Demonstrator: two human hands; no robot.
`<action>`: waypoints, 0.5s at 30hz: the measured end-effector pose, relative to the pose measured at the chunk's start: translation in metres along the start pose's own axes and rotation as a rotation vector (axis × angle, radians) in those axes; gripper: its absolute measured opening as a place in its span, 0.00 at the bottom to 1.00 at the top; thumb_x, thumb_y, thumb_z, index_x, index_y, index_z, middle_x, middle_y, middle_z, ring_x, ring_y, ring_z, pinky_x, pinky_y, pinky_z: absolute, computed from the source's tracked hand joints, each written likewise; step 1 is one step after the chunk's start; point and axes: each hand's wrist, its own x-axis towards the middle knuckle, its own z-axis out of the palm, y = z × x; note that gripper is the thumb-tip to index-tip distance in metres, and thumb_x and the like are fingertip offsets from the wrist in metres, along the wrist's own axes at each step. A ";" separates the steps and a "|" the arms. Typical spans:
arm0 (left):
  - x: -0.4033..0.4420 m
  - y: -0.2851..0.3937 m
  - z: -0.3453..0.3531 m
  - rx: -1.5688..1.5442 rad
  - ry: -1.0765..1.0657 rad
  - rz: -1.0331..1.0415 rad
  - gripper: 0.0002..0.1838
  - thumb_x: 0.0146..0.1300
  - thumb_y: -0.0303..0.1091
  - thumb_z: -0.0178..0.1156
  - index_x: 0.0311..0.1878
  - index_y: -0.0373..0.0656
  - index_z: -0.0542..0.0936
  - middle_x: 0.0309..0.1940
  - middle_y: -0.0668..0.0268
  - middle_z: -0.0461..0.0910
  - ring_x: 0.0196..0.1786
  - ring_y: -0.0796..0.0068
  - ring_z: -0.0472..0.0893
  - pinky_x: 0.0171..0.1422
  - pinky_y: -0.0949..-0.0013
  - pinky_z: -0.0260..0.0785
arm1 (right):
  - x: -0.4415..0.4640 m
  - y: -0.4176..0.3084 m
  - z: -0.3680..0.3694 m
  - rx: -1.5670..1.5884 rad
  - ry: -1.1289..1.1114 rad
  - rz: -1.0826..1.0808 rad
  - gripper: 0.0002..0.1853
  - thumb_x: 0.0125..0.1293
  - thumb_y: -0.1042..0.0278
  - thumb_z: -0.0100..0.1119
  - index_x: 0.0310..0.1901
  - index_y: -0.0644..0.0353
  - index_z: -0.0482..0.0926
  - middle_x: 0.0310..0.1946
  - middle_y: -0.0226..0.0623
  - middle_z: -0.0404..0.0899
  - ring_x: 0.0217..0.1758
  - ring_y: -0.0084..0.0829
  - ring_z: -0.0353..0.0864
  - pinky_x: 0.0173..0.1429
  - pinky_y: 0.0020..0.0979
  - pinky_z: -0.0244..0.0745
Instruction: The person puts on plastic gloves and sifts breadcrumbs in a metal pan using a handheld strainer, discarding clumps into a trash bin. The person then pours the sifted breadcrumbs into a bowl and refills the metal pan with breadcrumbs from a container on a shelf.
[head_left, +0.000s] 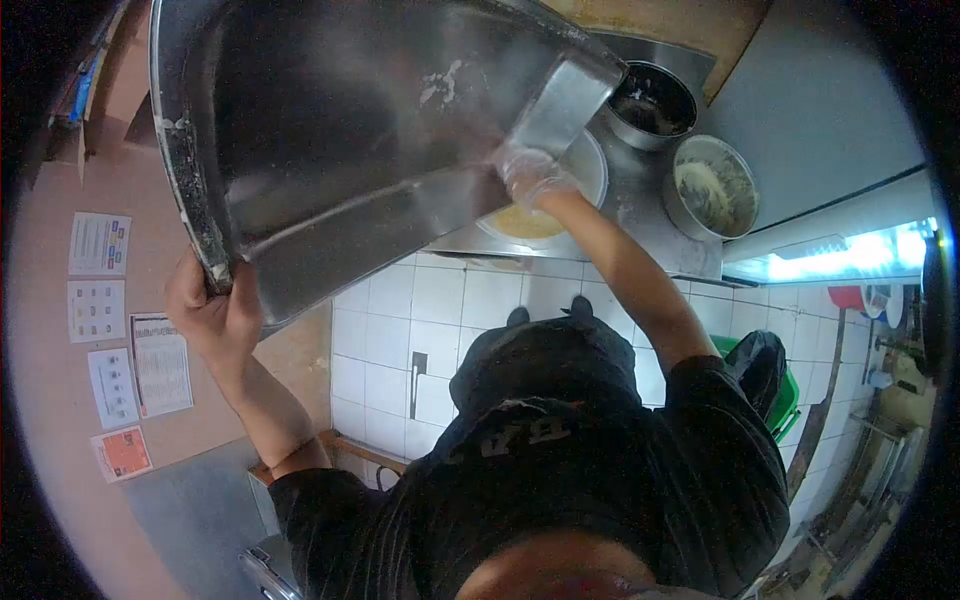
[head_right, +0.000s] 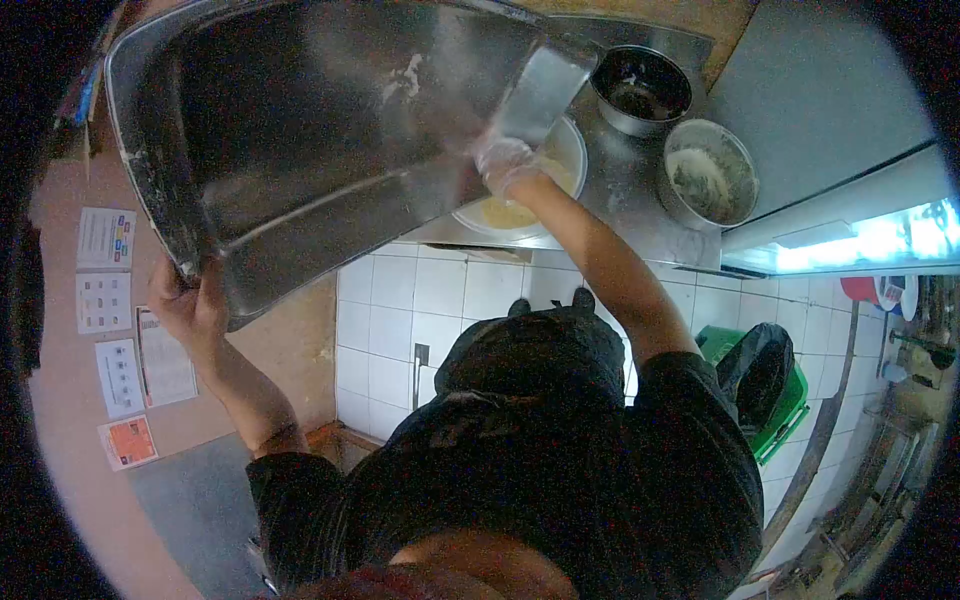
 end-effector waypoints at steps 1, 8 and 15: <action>-0.001 0.002 0.002 -0.002 -0.004 0.001 0.09 0.52 0.17 0.55 0.37 0.31 0.79 0.23 0.74 0.71 0.27 0.89 0.64 0.30 0.82 0.52 | -0.011 -0.008 0.000 0.057 -0.114 0.053 0.14 0.63 0.73 0.49 0.48 0.66 0.78 0.46 0.54 0.80 0.49 0.49 0.82 0.53 0.43 0.76; -0.032 -0.016 -0.016 -0.017 0.248 -0.104 0.11 0.53 0.18 0.60 0.41 0.31 0.80 0.29 0.72 0.77 0.29 0.85 0.70 0.34 0.81 0.60 | -0.118 0.006 -0.033 0.050 -0.340 -0.133 0.16 0.66 0.57 0.55 0.46 0.59 0.79 0.45 0.46 0.80 0.47 0.46 0.80 0.56 0.44 0.73; -0.074 -0.024 -0.050 -0.110 0.755 -0.068 0.19 0.46 0.17 0.67 0.44 0.28 0.80 0.38 0.59 0.82 0.39 0.73 0.79 0.45 0.72 0.71 | -0.145 0.042 0.009 -0.225 0.461 -0.454 0.18 0.54 0.44 0.63 0.33 0.51 0.81 0.31 0.31 0.79 0.38 0.33 0.80 0.51 0.39 0.73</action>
